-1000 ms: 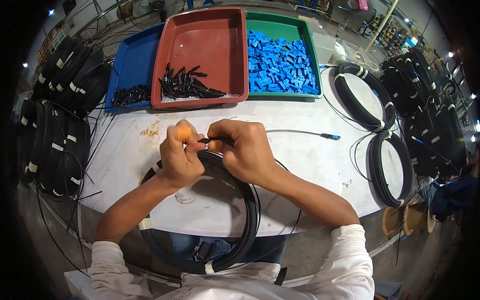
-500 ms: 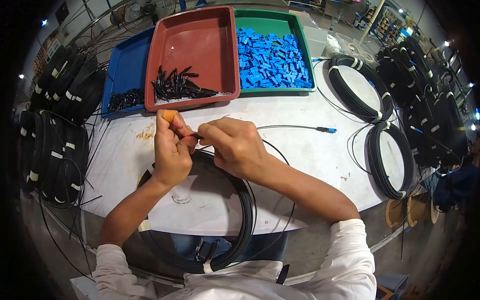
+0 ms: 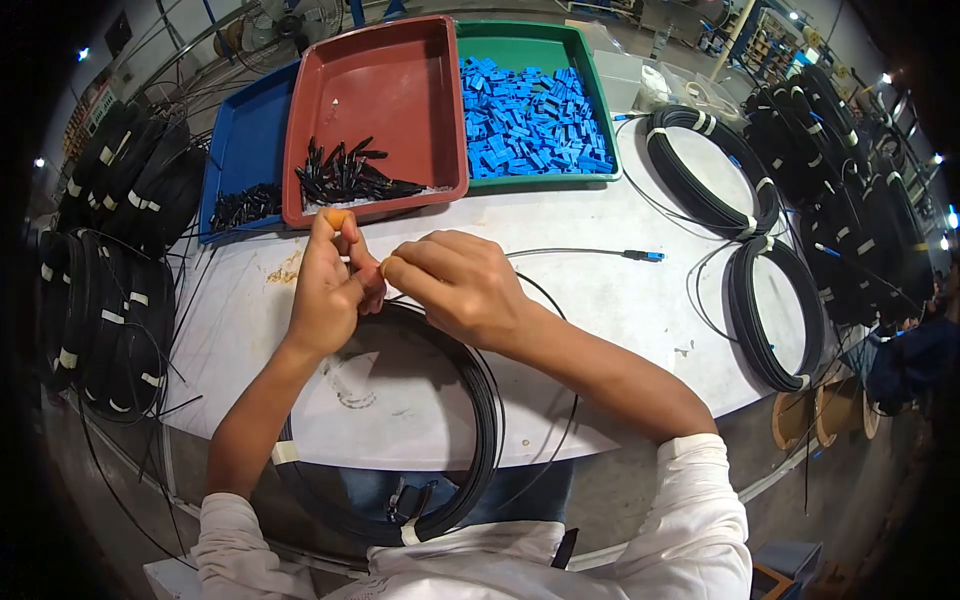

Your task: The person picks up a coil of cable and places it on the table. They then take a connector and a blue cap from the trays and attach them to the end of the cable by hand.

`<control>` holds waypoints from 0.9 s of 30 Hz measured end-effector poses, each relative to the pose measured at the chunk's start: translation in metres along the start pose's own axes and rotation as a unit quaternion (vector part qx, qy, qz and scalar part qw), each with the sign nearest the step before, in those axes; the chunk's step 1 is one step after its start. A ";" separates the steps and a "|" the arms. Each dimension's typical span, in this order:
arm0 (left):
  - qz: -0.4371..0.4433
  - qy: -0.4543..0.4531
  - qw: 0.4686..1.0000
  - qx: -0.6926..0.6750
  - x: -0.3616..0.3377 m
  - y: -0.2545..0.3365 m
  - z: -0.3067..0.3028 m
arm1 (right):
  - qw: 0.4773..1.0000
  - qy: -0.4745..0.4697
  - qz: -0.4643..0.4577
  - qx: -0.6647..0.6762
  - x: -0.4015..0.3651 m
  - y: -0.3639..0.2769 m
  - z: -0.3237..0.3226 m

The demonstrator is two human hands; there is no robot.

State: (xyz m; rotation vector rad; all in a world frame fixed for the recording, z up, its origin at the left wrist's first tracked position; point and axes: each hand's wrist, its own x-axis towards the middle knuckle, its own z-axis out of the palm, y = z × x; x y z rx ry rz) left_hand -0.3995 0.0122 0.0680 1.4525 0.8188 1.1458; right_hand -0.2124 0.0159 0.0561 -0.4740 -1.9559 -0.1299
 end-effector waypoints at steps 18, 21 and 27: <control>0.261 0.052 0.915 0.305 0.002 -0.007 -0.001 | 0.971 -0.006 0.202 0.126 0.003 -0.010 0.002; 0.190 0.041 0.963 0.185 0.001 -0.003 -0.002 | 0.990 -0.014 0.128 0.057 0.003 -0.006 -0.001; 0.289 0.075 0.915 0.273 -0.007 -0.015 0.001 | 0.983 -0.002 0.169 0.076 0.001 -0.018 0.007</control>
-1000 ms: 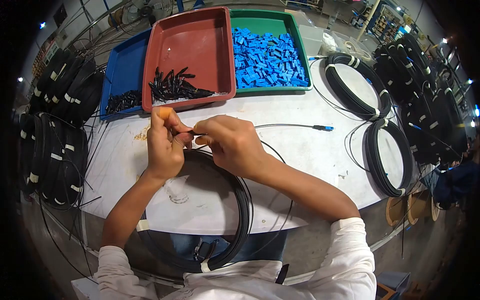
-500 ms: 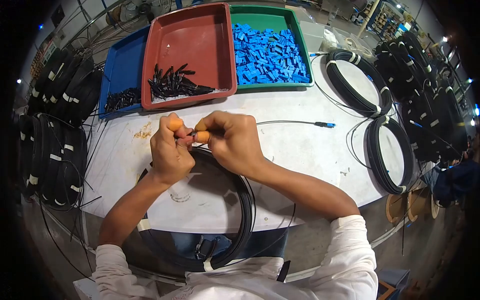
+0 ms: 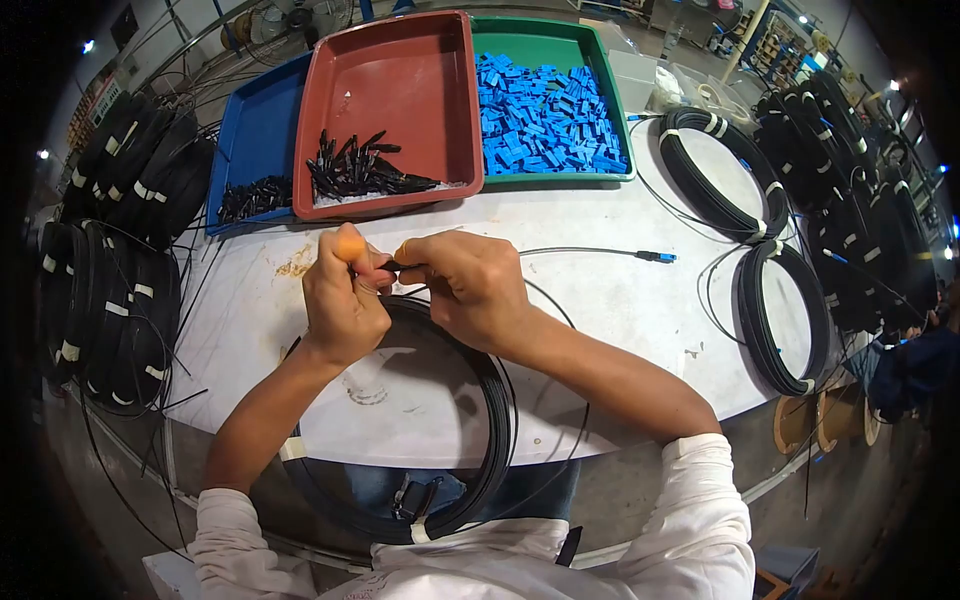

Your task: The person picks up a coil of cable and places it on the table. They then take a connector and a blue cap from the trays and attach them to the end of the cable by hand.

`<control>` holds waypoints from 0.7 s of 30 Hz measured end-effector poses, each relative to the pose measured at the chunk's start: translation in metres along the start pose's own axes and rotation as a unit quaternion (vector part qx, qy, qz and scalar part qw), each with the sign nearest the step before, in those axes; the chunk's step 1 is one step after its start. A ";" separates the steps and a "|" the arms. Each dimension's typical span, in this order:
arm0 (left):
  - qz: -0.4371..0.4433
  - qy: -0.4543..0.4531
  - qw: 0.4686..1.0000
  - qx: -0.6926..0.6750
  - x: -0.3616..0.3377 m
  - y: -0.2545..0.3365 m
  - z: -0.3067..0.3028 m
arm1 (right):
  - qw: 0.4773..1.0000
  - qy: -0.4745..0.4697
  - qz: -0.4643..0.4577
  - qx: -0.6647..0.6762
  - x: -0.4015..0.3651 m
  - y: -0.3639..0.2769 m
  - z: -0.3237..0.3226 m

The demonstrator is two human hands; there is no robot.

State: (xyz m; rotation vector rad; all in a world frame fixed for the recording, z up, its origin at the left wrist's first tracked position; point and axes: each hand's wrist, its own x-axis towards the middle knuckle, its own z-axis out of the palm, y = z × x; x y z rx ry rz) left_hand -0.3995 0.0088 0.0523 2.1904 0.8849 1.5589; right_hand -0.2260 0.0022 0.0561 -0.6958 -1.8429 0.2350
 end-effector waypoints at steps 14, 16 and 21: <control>0.087 -0.068 0.992 0.056 0.016 -0.002 -0.005 | 0.971 -0.216 0.079 0.072 0.026 0.013 -0.042; -0.021 -0.084 0.996 -0.033 0.022 -0.008 -0.018 | 0.983 -0.172 0.027 0.058 0.025 0.021 -0.041; -0.156 -0.054 0.968 -0.188 0.018 -0.016 -0.027 | 0.985 -0.169 -0.008 0.022 0.023 0.022 -0.041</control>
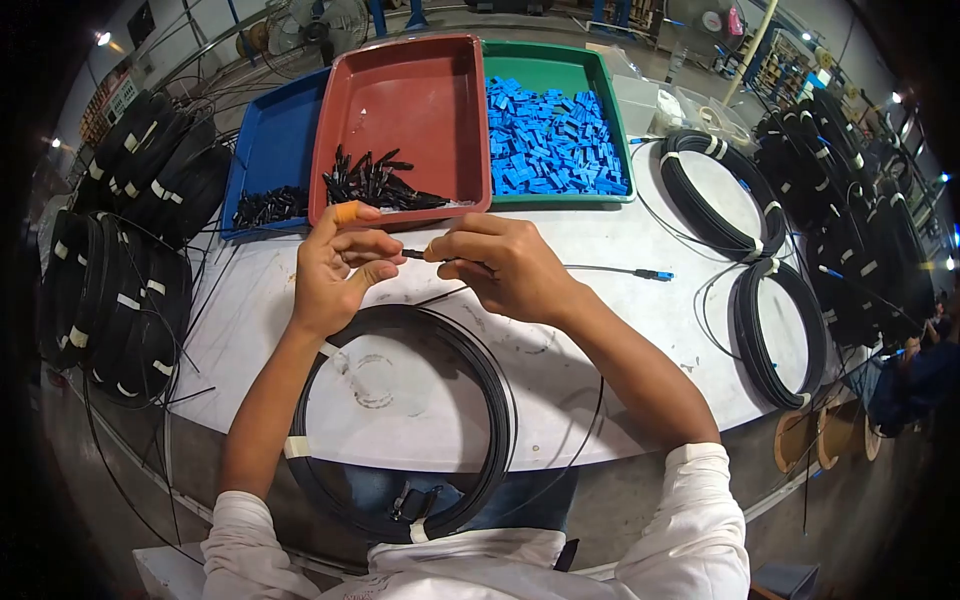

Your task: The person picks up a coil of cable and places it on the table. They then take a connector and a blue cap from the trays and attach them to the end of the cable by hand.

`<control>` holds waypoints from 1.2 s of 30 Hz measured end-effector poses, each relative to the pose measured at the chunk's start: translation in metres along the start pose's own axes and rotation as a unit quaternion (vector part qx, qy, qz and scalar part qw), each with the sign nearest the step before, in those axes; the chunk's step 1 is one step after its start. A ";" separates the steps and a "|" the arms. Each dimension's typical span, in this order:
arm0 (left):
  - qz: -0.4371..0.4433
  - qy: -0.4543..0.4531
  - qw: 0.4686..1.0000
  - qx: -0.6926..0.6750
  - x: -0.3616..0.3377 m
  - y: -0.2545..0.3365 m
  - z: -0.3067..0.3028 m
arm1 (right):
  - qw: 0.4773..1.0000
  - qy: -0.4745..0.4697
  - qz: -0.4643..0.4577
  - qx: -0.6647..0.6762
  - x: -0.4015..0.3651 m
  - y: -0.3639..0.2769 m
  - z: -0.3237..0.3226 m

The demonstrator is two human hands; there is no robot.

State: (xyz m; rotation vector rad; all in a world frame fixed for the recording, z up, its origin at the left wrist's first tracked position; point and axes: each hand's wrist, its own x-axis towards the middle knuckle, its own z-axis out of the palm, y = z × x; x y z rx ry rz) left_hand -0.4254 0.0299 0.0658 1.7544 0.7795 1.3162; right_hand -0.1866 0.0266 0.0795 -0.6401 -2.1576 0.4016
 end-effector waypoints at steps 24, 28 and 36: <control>0.009 0.053 0.998 0.019 -0.008 -0.003 0.018 | 0.999 -0.031 0.000 0.008 -0.007 0.005 0.014; 0.015 0.043 0.997 0.056 -0.009 -0.006 0.018 | 1.000 -0.016 -0.004 0.013 -0.011 0.011 0.020; -0.052 -0.092 0.982 0.155 -0.001 0.007 0.007 | 0.999 -0.037 -0.029 -0.027 -0.023 0.020 0.027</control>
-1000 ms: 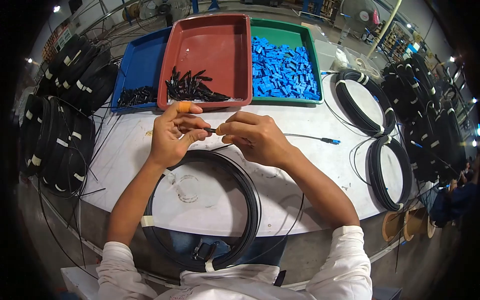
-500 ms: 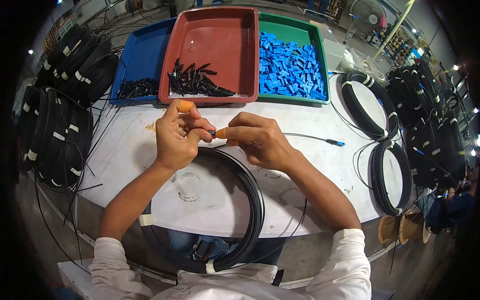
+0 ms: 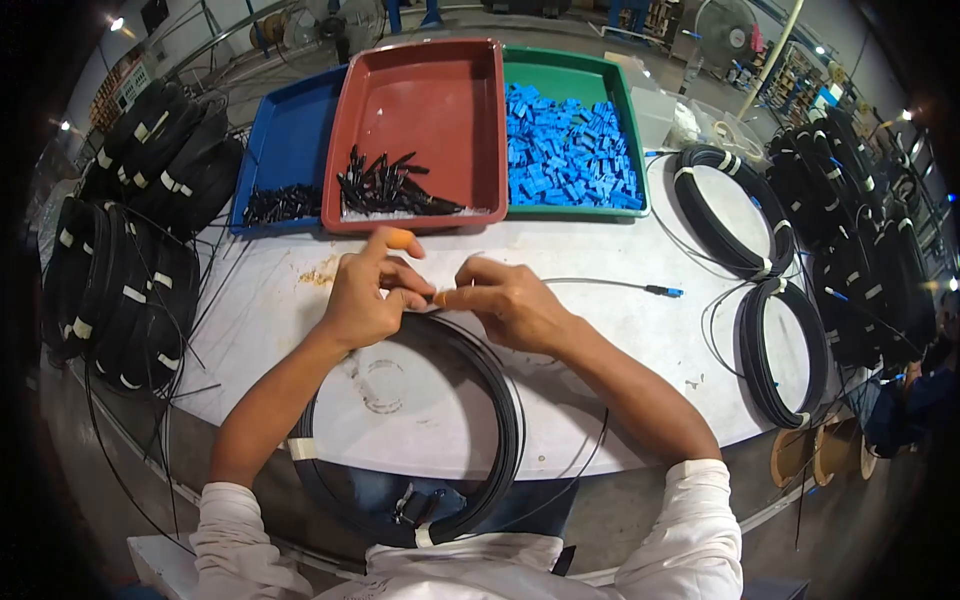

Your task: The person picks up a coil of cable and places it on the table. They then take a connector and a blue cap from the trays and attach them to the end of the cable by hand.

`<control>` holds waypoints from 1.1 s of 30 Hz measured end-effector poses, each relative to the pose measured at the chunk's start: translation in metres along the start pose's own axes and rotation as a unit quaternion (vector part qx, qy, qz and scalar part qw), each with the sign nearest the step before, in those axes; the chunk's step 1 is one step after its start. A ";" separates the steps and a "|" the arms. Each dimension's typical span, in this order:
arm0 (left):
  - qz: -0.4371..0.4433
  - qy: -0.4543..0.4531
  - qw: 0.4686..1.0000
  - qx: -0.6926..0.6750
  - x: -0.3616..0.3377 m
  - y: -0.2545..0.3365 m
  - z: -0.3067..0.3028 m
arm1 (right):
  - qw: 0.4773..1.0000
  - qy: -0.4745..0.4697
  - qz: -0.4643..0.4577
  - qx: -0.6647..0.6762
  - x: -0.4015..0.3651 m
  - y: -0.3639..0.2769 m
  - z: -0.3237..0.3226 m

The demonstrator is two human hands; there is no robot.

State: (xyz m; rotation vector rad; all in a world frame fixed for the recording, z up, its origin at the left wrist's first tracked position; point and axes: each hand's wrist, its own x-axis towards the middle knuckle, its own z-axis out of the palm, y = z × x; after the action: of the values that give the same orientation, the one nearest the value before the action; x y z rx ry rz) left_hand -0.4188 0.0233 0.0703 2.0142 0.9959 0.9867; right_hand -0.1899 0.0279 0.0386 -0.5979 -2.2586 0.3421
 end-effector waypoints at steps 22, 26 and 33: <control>-0.017 -0.197 0.962 0.188 0.120 -0.100 -0.088 | 0.981 -0.096 0.145 0.089 -0.001 0.014 0.015; 0.162 -0.194 0.933 0.257 0.128 -0.110 -0.080 | 0.981 -0.089 0.146 0.090 0.000 0.014 0.015; 0.189 -0.232 0.912 0.282 0.138 -0.106 -0.084 | 0.983 -0.089 0.138 0.080 -0.003 0.013 0.016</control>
State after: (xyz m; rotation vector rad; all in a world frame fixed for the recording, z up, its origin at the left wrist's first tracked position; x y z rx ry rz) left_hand -0.4665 0.2105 0.0704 2.8265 0.6792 0.3598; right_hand -0.1953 0.0366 0.0207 -0.8255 -2.2889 0.7347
